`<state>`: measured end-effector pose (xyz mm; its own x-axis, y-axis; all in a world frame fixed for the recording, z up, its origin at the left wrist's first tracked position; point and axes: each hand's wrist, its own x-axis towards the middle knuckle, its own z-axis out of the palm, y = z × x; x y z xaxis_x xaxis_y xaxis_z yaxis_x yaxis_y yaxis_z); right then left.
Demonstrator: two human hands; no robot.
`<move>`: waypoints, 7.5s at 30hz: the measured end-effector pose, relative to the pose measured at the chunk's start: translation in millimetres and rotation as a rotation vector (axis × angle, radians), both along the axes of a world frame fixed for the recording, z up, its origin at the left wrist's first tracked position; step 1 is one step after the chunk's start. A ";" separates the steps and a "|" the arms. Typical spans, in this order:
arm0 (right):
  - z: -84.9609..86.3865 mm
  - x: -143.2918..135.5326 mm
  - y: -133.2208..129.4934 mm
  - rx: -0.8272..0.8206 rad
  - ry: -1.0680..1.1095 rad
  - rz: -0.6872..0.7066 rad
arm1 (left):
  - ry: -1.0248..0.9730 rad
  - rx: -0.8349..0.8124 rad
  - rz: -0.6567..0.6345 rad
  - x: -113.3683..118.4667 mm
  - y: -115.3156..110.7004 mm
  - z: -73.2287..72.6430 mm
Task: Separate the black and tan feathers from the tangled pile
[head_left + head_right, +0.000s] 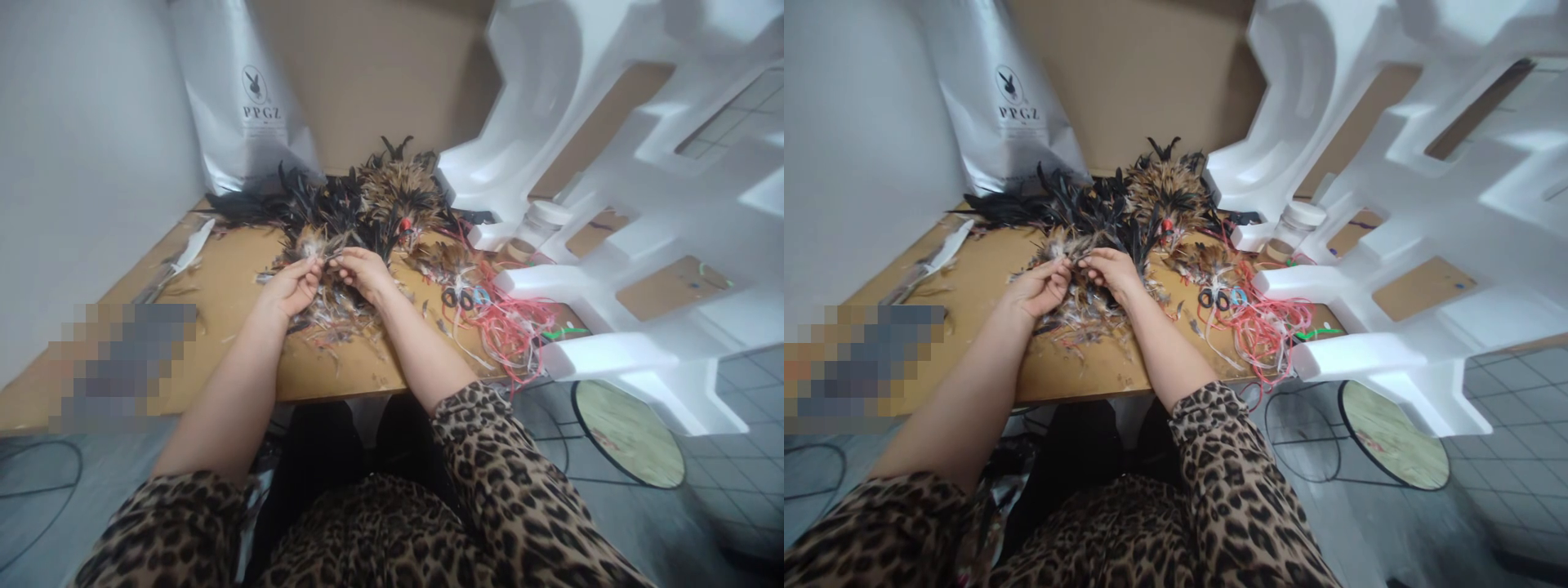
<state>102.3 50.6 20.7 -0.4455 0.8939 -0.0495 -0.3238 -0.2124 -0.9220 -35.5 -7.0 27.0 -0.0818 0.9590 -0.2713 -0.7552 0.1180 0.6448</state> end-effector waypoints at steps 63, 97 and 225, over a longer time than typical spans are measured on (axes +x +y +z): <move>-11.5 -0.9 4.8 0.605 -0.362 -0.172 | 0.416 0.051 0.044 6.0 4.7 -12.8; -6.3 8.3 9.6 0.691 -0.483 0.017 | 0.595 0.053 0.055 8.8 3.4 -13.3; 16.7 26.2 16.7 0.054 0.067 -0.197 | 0.346 0.260 0.121 -2.2 -1.1 -1.0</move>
